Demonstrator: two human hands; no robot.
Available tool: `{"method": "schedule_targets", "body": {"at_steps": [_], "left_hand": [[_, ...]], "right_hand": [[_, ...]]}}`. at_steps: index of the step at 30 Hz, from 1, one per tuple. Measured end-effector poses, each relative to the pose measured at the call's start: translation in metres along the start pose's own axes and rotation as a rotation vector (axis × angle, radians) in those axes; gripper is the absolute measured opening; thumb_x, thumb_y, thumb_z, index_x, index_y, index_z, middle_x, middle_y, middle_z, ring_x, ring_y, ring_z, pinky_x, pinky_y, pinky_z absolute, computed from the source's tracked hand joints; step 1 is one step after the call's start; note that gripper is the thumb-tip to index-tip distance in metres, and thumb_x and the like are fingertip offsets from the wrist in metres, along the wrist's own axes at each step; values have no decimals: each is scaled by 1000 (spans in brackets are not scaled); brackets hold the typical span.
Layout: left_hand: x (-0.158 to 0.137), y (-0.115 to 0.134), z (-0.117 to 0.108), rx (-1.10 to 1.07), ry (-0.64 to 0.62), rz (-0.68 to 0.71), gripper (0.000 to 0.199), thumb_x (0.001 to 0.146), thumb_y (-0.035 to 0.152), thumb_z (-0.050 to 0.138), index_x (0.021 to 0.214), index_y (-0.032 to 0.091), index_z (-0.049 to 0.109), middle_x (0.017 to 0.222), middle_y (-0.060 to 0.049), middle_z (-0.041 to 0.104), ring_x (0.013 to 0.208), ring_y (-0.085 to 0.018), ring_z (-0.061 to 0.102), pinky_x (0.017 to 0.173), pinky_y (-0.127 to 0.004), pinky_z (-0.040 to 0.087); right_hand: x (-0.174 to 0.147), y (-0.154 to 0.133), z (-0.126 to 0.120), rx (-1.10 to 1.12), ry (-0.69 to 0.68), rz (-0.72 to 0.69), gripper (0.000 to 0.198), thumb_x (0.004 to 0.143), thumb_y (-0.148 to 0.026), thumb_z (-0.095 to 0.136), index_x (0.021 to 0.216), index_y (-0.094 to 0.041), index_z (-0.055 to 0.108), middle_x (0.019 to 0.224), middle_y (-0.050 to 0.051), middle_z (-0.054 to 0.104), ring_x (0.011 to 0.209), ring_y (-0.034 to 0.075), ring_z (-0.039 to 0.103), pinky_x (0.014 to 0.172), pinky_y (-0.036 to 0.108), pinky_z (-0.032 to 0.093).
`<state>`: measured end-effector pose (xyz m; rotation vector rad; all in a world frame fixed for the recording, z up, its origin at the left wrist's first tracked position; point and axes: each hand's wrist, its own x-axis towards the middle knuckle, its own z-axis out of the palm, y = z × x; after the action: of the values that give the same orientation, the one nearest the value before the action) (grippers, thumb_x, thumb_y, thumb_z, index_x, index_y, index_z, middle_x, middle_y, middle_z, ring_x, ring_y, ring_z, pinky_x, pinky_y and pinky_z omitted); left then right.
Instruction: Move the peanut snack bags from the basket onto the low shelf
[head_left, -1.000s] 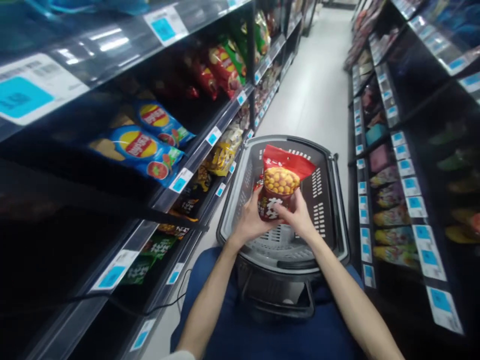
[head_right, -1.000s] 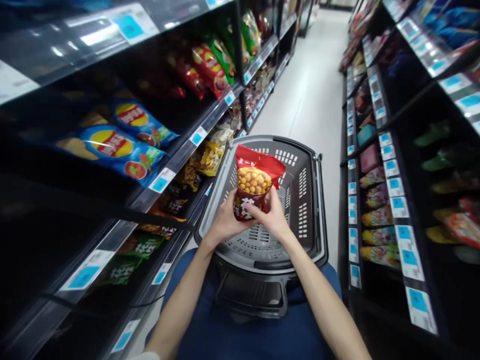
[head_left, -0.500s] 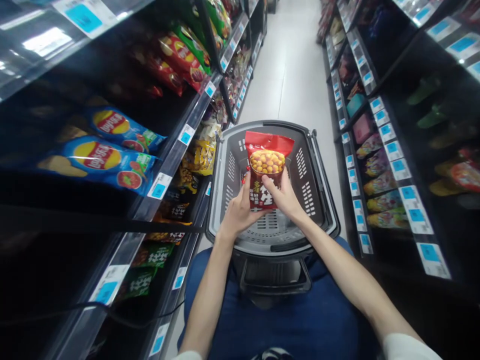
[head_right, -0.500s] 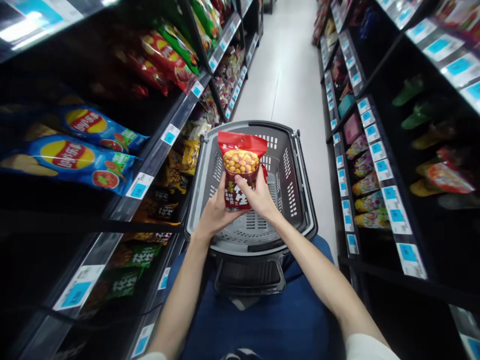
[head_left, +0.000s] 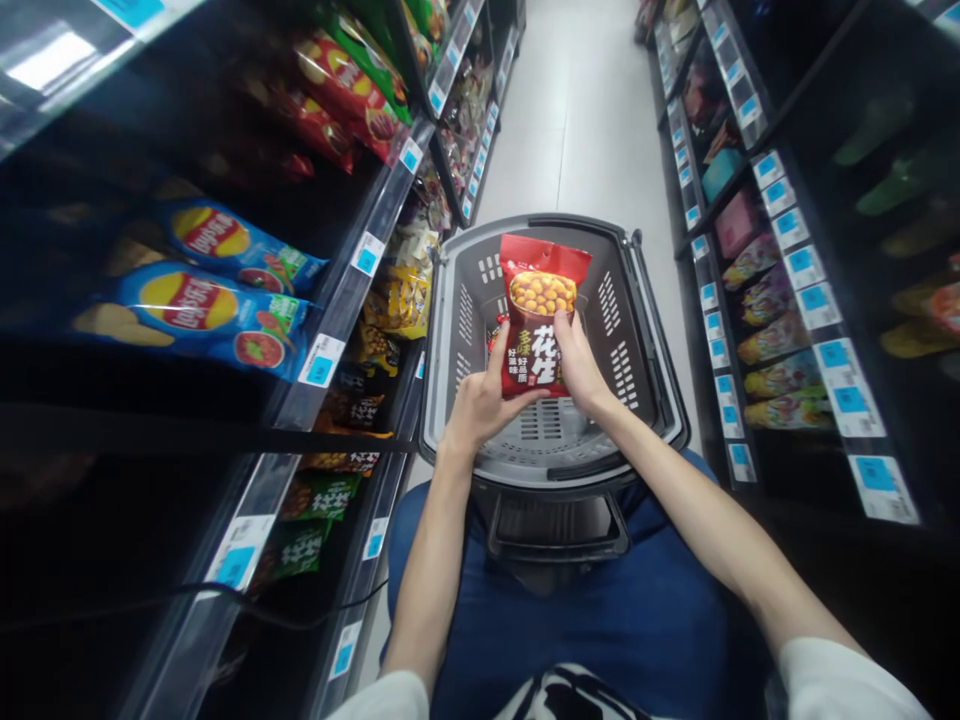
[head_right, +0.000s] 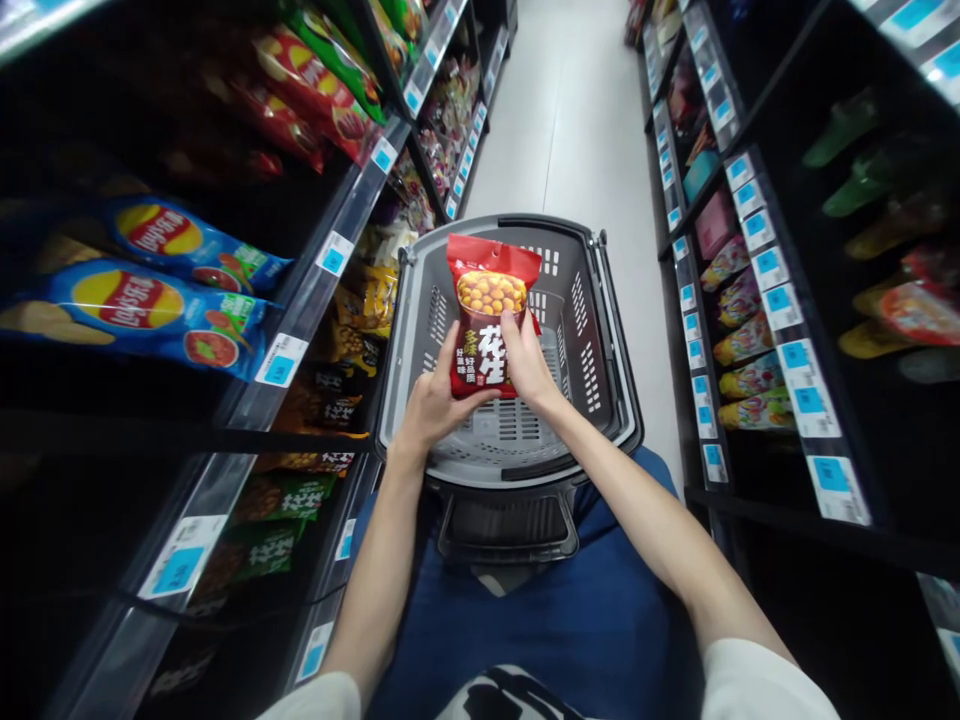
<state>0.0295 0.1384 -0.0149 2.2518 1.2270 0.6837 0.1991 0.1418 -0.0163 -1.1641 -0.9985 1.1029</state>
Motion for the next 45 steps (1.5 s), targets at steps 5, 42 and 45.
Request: {"method": "schedule_targets", "body": {"at_steps": [5, 42, 45], "left_hand": [[1, -1, 0, -47, -18, 10, 107, 86, 57, 72, 164, 14, 13, 123, -18, 69, 88, -26, 74, 78, -35, 60], [8, -10, 0, 142, -100, -94, 106, 86, 53, 73, 164, 16, 12, 101, -17, 74, 88, -34, 74, 75, -38, 54], [8, -10, 0, 162, -103, -100, 106, 86, 52, 74, 164, 16, 12, 100, -17, 74, 88, -33, 74, 74, -37, 54]], "right_hand": [[2, 6, -1, 70, 10, 58, 81, 91, -80, 43, 152, -27, 38, 152, 8, 49, 139, 27, 50, 119, 49, 42], [-3, -7, 4, 442, -8, 315, 66, 85, -71, 60, 134, -26, 62, 118, 8, 72, 119, 29, 65, 107, 53, 54], [-3, -7, 4, 424, -9, 306, 69, 83, -72, 61, 136, -27, 61, 119, 8, 72, 120, 30, 64, 107, 53, 53]]}}
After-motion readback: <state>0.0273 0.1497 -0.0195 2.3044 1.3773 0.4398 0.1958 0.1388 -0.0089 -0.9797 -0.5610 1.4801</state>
